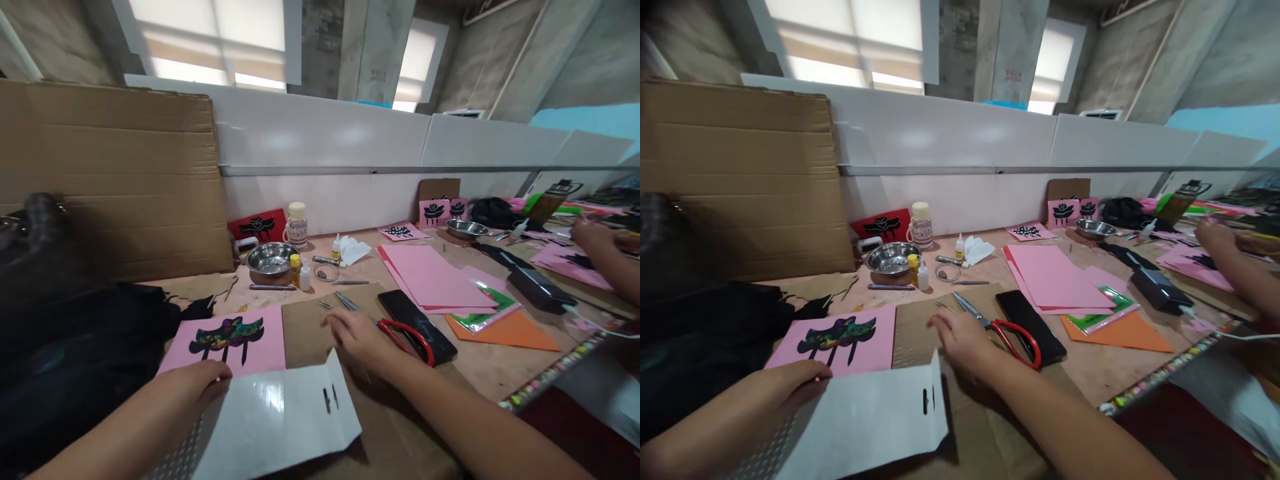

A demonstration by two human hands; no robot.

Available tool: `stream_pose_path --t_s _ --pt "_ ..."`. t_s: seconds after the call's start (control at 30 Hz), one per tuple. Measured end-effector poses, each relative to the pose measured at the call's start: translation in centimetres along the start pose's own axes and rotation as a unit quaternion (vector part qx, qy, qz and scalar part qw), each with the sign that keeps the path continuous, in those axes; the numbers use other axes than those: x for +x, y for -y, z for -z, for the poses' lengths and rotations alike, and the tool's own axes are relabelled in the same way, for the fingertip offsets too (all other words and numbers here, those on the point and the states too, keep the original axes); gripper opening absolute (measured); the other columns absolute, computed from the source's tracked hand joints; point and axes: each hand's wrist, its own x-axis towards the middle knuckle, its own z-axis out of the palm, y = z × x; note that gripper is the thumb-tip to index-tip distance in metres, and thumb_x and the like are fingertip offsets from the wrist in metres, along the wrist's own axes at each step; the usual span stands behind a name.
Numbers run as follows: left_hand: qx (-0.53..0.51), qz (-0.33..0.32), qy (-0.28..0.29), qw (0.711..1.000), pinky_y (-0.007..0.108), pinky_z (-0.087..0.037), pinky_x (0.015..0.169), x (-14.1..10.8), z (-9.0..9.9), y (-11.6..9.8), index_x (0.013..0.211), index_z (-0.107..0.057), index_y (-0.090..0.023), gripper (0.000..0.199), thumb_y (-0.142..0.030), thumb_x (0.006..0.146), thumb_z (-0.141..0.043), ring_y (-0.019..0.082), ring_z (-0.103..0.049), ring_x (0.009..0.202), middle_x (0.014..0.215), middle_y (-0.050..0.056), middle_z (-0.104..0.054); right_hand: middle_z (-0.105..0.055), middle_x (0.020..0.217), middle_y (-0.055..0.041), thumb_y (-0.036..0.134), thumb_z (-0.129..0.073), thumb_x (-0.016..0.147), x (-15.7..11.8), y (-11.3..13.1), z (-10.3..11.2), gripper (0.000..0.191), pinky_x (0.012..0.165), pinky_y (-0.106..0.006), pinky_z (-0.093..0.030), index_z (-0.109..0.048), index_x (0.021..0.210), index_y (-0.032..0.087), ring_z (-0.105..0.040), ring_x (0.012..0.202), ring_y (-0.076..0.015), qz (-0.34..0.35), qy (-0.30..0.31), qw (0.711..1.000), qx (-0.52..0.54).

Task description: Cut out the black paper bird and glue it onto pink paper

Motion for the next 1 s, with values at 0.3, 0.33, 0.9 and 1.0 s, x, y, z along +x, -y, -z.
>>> stream_pose_path --t_s 0.3,0.33,0.9,1.0 --pt "0.054 -0.08 -0.045 0.994 0.05 -0.059 0.1 -1.5 1.9 1.6 0.125 -0.075 -0.021 0.048 -0.047 0.096 -0.047 0.035 -0.075 0.113 0.128 0.015 -0.077 -0.074 0.115 -0.0079 0.031 -0.068 0.101 4.7 1.6 4.9 0.021 0.092 -0.041 -0.059 -0.072 0.118 0.018 -0.071 0.1 -0.0214 -0.054 0.022 0.986 -0.154" --pt "0.057 -0.107 -0.067 0.99 0.047 -0.062 0.094 -1.6 3.1 1.1 0.122 -0.076 -0.022 0.049 -0.051 0.098 -0.046 0.034 -0.077 0.106 0.124 0.013 -0.079 -0.071 0.122 -0.0084 0.033 -0.068 0.102 5.6 1.6 5.4 0.025 0.094 -0.044 -0.06 -0.069 0.121 0.018 -0.07 0.106 -0.0228 -0.061 0.036 0.982 -0.173" --pt "-0.053 -0.161 -0.257 0.951 0.022 -0.055 0.052 1.1 13.2 -5.1 0.115 -0.075 -0.044 0.031 -0.063 0.096 -0.059 0.018 -0.076 0.072 0.101 -0.008 -0.083 -0.069 0.124 -0.0092 0.035 -0.065 0.103 11.2 4.2 7.1 0.03 0.091 -0.044 -0.061 -0.065 0.126 0.016 -0.07 0.105 -0.0235 -0.071 -0.105 0.979 -0.158" --pt "-0.097 -0.168 -0.267 0.944 0.022 -0.058 0.064 2.5 12.6 -4.8 0.114 -0.076 -0.039 0.03 -0.059 0.097 -0.062 0.02 -0.077 0.085 0.106 -0.004 -0.081 -0.075 0.104 -0.0062 0.025 -0.053 0.106 8.2 9.4 8.0 0.021 0.082 -0.033 -0.057 -0.071 0.115 0.017 -0.069 0.09 -0.0186 0.007 -0.103 0.987 -0.119"
